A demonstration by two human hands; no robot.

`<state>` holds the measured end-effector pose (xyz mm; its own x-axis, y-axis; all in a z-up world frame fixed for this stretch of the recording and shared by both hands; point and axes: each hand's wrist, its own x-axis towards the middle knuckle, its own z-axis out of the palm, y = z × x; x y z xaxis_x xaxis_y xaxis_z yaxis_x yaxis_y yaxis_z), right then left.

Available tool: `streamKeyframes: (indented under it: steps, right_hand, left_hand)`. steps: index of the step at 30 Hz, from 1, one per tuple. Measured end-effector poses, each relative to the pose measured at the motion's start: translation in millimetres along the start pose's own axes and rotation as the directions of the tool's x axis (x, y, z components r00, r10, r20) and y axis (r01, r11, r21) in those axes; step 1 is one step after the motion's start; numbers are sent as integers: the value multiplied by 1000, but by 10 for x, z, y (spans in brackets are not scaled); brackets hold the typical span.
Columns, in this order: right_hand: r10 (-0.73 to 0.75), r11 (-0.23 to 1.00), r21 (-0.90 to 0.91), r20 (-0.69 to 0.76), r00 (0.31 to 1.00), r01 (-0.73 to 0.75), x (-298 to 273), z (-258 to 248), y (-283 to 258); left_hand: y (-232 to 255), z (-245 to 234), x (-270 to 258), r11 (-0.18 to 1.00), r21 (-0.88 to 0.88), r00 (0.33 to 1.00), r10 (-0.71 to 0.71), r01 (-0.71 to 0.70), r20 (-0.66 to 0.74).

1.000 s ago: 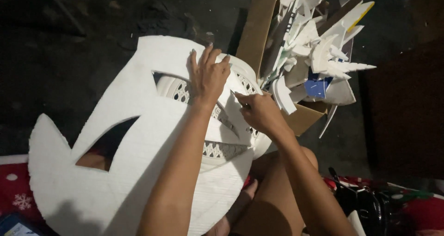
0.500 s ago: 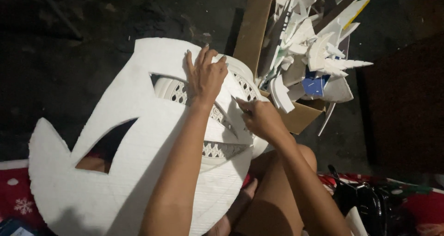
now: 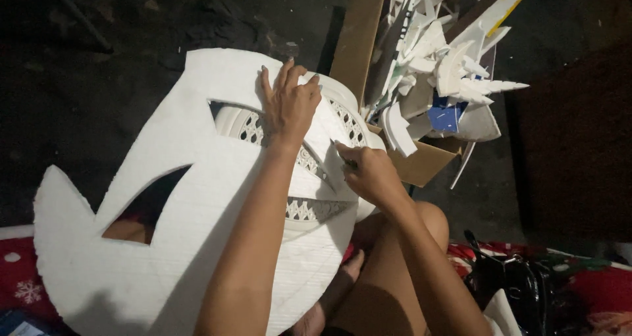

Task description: Using a utility knife to cut decorative shapes and patterns out of a large circular white foam board.

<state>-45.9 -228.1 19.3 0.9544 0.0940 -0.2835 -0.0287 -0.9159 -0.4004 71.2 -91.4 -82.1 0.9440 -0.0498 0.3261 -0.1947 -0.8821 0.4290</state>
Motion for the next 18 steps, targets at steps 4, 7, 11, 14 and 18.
streamKeyframes:
  steps: [4, 7, 11, 14, 18]
  right_hand:
    - [48, 998, -28, 19, 999, -47, -113, -61, -73]
    - [62, 993, -103, 44, 997, -58, -135, -12, -39]
    - [83, 993, -91, 18, 996, -81, -109, 50, 2]
    - [84, 991, -104, 4, 996, -83, -83, 88, 53]
    - [81, 982, -175, 48, 996, -72, -97, 41, 17]
  left_hand:
    - [5, -26, 22, 1000, 0, 1000, 28, -28, -8]
    - [25, -48, -13, 1000, 18, 999, 24, -23, -21]
    - [98, -64, 12, 999, 34, 1000, -5, 4, 23]
    - [233, -197, -150, 999, 12, 999, 34, -35, 9]
    - [246, -129, -259, 992, 3, 989, 127, -127, -78]
